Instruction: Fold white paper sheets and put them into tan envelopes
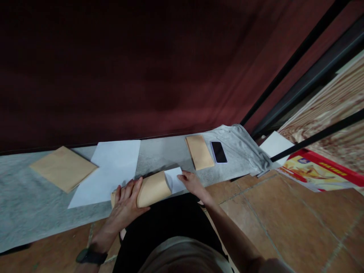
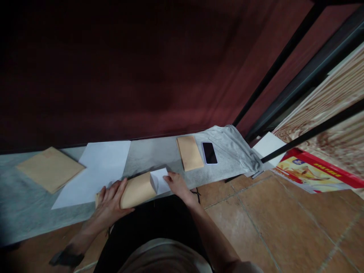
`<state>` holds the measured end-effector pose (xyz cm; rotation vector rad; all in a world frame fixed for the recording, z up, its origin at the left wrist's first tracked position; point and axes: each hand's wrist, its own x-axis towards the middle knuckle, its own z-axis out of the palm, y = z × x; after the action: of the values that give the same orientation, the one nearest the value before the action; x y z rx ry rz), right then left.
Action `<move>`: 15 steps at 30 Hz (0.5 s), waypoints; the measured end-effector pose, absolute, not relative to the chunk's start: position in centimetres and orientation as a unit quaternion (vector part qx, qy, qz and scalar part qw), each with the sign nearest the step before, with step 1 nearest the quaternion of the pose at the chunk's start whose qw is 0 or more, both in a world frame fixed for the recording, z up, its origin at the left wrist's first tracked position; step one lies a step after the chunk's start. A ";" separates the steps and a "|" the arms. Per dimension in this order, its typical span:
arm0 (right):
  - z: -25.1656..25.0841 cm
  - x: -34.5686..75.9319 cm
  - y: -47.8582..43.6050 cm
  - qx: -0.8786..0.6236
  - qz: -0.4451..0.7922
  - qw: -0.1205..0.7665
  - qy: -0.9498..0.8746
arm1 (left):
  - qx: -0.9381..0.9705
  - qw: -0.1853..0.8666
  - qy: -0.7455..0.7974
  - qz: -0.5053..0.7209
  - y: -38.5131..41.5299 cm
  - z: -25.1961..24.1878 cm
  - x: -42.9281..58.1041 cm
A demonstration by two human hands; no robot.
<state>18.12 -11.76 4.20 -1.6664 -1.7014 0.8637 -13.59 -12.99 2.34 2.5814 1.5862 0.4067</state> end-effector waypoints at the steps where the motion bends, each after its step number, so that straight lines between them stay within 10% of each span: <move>1: 3.9 17.6 -11.8 -0.623 0.323 0.320 -0.636 | 0.847 0.042 0.513 0.134 -12.8 2.4 -13.2; 15: 0.7 15.5 -12.8 -0.593 0.424 0.462 -0.505 | 0.883 0.037 0.448 0.136 -11.5 2.7 -9.0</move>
<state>15.50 -12.76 0.66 -1.4576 -1.2416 1.0430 -9.04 -11.54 2.70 2.7104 1.3758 0.4188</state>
